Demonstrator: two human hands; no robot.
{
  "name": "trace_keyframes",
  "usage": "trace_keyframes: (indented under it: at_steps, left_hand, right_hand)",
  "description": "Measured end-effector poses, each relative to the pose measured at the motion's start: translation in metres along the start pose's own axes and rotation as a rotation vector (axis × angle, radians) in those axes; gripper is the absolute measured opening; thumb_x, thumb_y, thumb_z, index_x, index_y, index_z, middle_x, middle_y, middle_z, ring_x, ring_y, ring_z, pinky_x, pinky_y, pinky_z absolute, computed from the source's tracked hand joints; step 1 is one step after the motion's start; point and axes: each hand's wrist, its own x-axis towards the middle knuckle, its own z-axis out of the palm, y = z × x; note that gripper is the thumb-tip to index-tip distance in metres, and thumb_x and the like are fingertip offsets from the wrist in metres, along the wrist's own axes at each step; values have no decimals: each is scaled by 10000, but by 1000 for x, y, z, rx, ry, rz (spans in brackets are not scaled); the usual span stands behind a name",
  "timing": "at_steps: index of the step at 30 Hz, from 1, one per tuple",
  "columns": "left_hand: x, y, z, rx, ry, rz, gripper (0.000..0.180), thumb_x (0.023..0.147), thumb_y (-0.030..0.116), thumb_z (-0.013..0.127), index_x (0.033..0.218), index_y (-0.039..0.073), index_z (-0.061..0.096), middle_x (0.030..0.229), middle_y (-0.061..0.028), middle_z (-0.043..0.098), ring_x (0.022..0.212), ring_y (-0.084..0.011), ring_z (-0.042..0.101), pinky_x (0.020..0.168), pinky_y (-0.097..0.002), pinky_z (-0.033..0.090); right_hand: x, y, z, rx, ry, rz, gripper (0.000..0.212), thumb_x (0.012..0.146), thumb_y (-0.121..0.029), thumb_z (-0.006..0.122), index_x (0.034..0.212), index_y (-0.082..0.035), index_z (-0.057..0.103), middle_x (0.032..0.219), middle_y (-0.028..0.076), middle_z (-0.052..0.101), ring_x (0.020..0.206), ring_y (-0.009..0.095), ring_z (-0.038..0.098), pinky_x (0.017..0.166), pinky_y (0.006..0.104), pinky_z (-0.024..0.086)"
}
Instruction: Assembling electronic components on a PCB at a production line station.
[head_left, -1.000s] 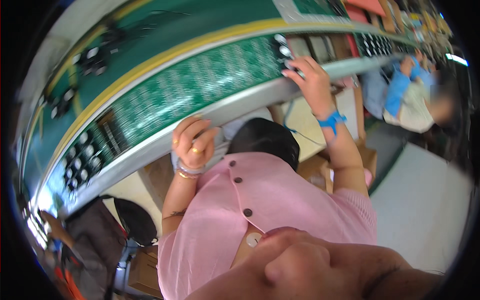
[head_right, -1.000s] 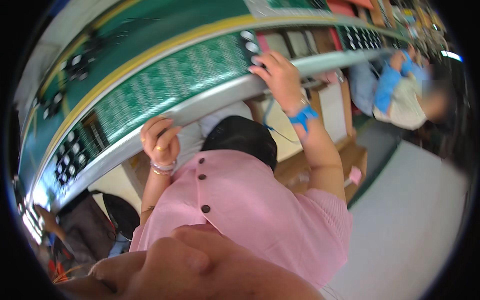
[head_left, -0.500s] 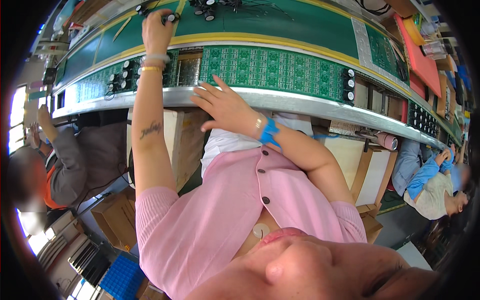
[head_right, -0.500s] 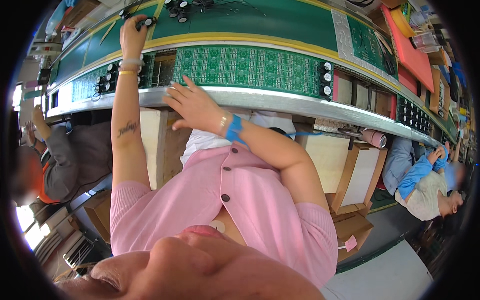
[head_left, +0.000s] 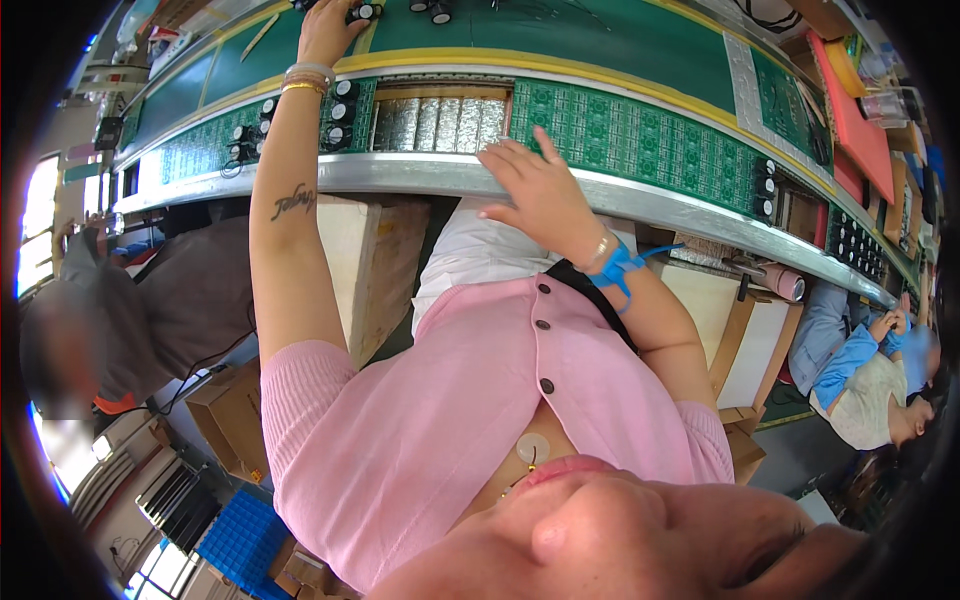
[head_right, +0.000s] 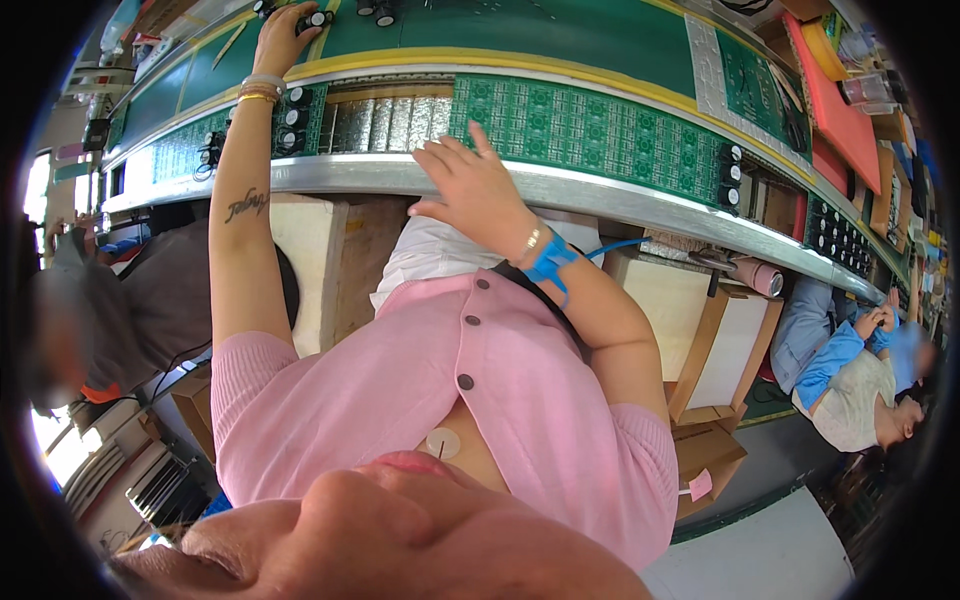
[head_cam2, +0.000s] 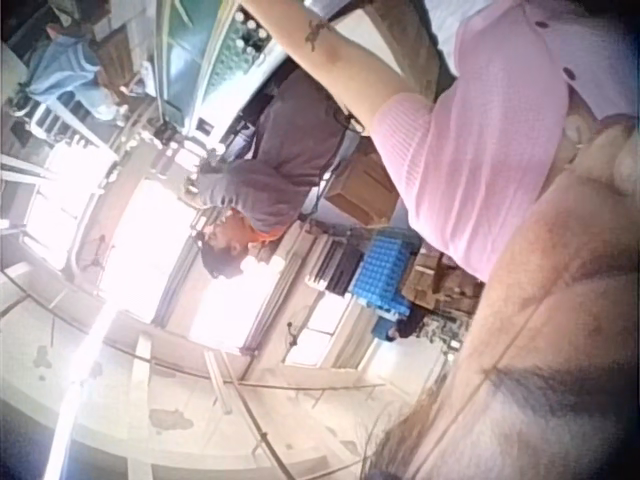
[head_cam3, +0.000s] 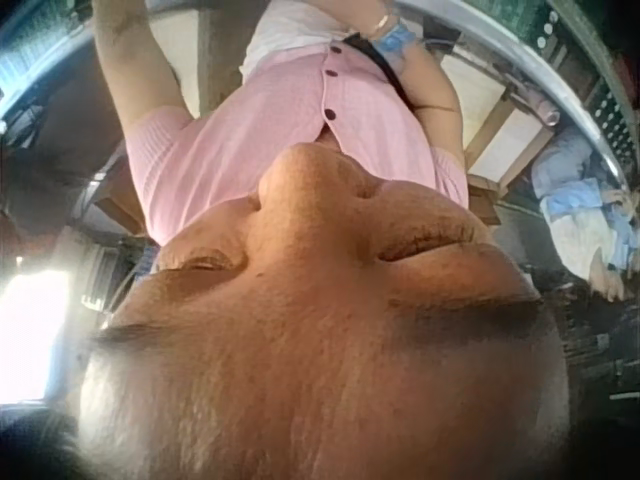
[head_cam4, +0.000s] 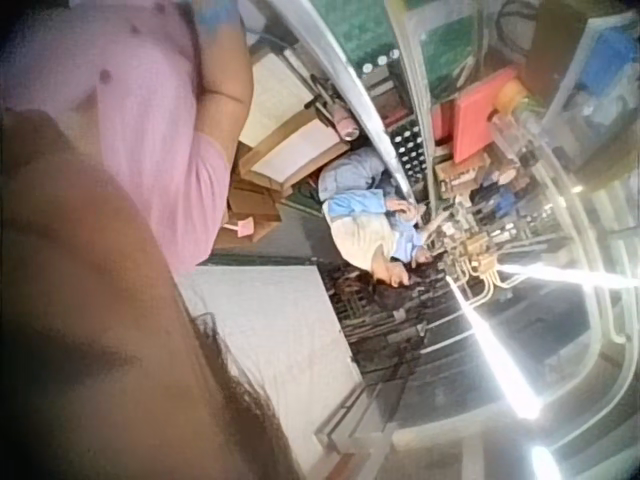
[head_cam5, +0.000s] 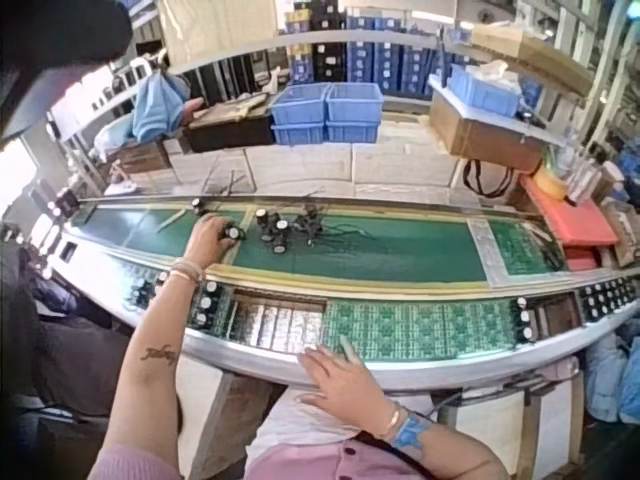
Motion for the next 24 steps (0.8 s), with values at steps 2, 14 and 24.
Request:
trace_keyframes:
  at_steps: [2,14,24]
  left_hand:
    - [-11,-6,-4,-192,-25,-264,421,683,146,735,1069,39,607,1029,-172,615,1032,-331,544,919,-395,421]
    - [-132,181,-66,-2015,-313,-562,351,866,93,607,1182,27,472,1008,-58,594,899,-143,598,807,-272,495]
    - [-131,230,-62,-1414,-64,-201,329,806,60,682,1097,21,534,1000,-62,587,918,-130,559,774,-267,457]
  right_hand:
    - [-10,3,-15,35,49,-27,576,758,-392,654,1203,-52,518,1237,114,528,1182,275,471,1074,492,233]
    - [11,-29,-46,651,293,161,696,700,-171,769,1287,-75,407,1109,111,493,743,211,554,661,303,488]
    - [-28,-5,-57,684,369,184,539,724,-159,757,1201,-50,530,1085,70,530,800,138,547,717,268,497]
